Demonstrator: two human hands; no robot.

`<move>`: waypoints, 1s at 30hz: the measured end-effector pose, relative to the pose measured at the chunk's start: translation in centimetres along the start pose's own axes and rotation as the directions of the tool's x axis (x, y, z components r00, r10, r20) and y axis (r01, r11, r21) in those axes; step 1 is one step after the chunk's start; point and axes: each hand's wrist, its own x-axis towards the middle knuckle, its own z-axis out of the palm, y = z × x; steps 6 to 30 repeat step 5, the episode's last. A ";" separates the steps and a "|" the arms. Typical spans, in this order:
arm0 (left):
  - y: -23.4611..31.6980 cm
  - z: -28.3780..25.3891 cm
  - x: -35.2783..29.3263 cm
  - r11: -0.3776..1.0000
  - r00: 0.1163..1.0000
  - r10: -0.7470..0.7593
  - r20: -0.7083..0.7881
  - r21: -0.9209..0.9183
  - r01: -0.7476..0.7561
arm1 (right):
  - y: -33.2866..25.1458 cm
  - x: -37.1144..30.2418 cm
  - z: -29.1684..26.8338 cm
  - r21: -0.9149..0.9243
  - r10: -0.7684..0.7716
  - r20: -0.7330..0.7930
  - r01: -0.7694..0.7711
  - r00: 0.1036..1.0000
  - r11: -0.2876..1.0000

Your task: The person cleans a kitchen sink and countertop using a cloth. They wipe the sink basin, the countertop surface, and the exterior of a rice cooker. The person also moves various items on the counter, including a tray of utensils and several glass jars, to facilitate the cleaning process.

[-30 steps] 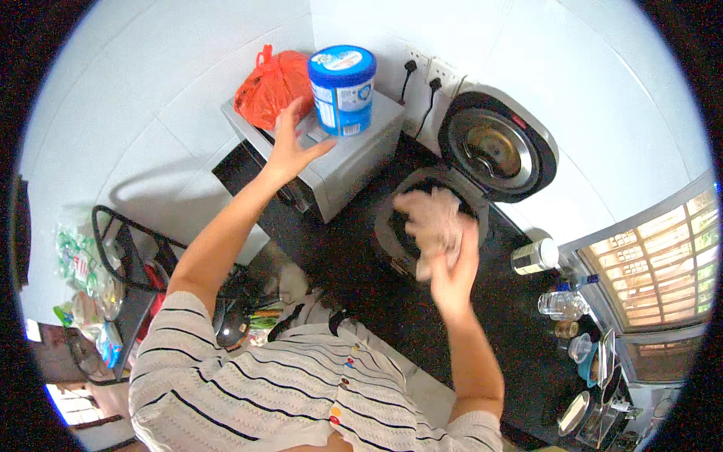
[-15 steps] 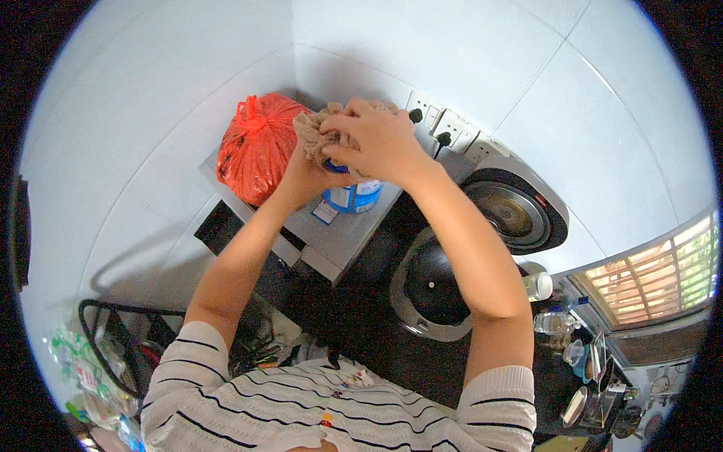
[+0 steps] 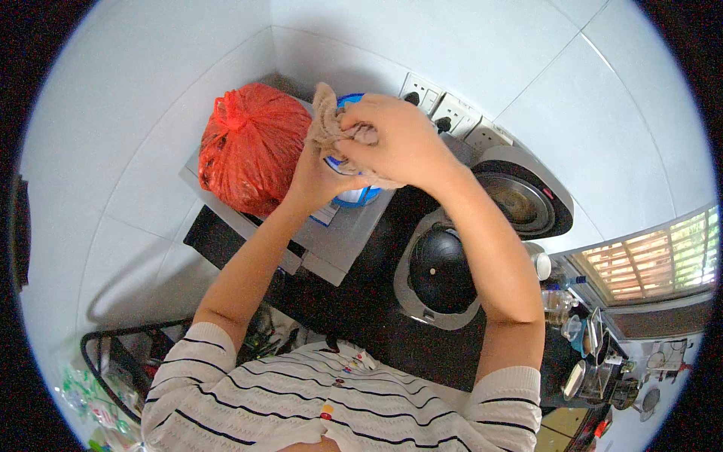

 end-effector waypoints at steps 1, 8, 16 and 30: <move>-0.5 0.5 0.0 0.983 0.995 -0.086 0.051 -0.159 0.093 | 0.7 -0.1 -0.3 0.051 0.028 -0.014 -0.027 1.000 0.998; 2.9 2.0 0.2 0.973 0.988 -0.149 -0.036 0.172 0.153 | 5.3 -0.3 0.1 0.090 0.313 -0.337 -0.300 0.888 0.950; 2.9 2.0 0.2 0.973 0.988 -0.149 -0.036 0.172 0.153 | 5.3 -0.3 0.1 0.090 0.313 -0.337 -0.300 0.888 0.950; 2.9 2.0 0.2 0.973 0.988 -0.149 -0.036 0.172 0.153 | 5.3 -0.3 0.1 0.090 0.313 -0.337 -0.300 0.888 0.950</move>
